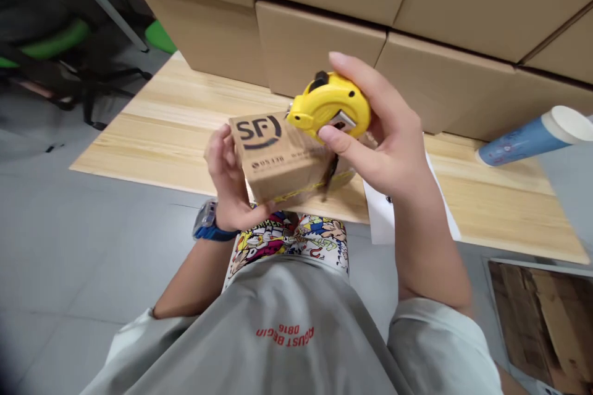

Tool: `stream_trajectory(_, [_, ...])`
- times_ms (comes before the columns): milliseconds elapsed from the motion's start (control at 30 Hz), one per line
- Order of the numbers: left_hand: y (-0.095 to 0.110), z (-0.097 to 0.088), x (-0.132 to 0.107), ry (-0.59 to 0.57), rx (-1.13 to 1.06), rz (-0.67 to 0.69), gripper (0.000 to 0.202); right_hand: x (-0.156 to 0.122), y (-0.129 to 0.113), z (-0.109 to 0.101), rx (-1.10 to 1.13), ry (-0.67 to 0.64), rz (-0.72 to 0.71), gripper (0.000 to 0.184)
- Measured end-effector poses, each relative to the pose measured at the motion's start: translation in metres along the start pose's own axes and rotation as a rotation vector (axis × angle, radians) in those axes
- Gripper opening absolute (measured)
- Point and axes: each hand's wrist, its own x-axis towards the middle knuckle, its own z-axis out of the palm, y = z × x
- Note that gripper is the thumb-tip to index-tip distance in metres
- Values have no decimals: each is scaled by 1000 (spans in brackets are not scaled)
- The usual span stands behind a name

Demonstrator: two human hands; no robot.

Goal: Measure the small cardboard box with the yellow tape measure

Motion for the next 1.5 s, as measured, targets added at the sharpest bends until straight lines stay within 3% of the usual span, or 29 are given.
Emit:
stream_trajectory(100, [-14,-3,0,-50,-18,142,110,23,-3,12,22,-200,-38,63])
stream_trajectory(267, [-12,-10,-4,-164,36,44,107,49,-8,46,-104,-586,-69,56])
stream_trajectory(400, [6,-20,1,-198,29,-59,102,50,-11,55,-103,-688,-96,58])
stream_trajectory(633, [26,-10,11,-148,211,0,92,43,-11,55,-123,-637,-57,80])
stream_trajectory(833, [22,-2,4,-112,212,2,90,38,-14,62,-193,-533,-105,49])
stream_trajectory(1000, [15,2,2,-68,275,23,88,36,-12,58,-208,-504,-131,39])
stream_trajectory(1200, [9,1,-12,-141,504,-186,78,33,-10,46,-259,-425,-61,38])
stream_trajectory(1333, [18,-10,2,-120,397,-27,96,34,-8,44,-223,-480,-76,39])
stream_trajectory(1500, [24,-13,26,-237,358,56,84,33,-10,48,-281,-432,-54,41])
